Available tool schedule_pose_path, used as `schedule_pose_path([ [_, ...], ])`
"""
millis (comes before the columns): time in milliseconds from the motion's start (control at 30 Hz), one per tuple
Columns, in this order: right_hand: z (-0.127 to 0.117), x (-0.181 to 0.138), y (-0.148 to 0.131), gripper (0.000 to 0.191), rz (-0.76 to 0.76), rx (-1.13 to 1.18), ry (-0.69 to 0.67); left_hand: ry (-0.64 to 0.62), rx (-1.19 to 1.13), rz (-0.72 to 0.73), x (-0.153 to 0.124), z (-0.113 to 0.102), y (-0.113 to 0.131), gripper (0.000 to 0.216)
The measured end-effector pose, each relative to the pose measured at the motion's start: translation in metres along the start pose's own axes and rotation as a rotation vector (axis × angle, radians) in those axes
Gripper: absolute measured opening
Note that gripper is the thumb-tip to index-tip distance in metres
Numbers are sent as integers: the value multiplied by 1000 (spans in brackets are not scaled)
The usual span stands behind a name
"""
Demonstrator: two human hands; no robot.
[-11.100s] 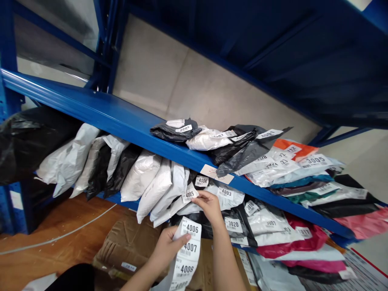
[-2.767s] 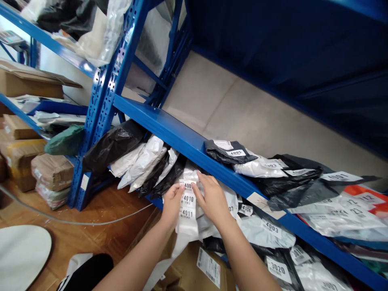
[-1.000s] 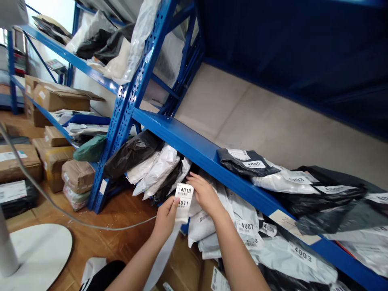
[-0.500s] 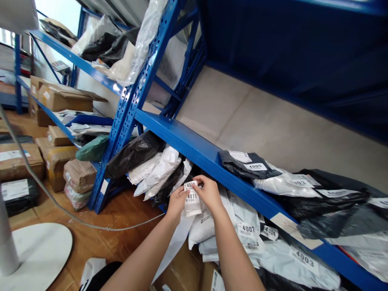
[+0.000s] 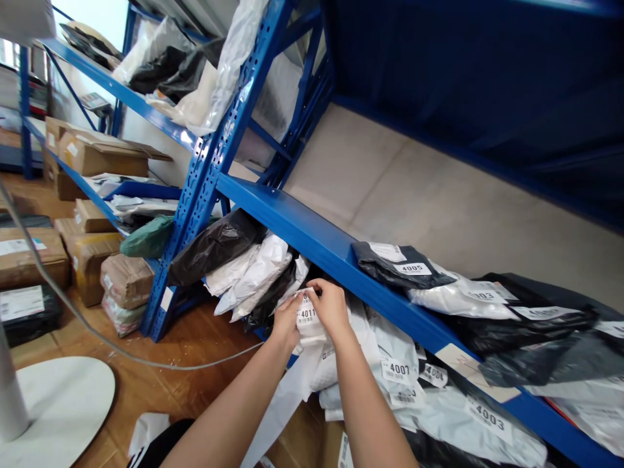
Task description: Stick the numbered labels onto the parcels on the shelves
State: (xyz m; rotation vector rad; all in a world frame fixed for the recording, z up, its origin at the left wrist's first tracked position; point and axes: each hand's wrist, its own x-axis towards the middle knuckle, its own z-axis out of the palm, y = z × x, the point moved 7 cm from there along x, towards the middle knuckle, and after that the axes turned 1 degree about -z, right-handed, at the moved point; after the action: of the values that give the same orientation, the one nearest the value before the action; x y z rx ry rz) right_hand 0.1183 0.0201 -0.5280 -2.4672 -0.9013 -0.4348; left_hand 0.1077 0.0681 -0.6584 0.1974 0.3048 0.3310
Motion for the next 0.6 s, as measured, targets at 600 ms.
schedule_pose_path([
  [600,5,-5,22,14,-54,248,81,-101,43,-108,-7,-4,5,16],
])
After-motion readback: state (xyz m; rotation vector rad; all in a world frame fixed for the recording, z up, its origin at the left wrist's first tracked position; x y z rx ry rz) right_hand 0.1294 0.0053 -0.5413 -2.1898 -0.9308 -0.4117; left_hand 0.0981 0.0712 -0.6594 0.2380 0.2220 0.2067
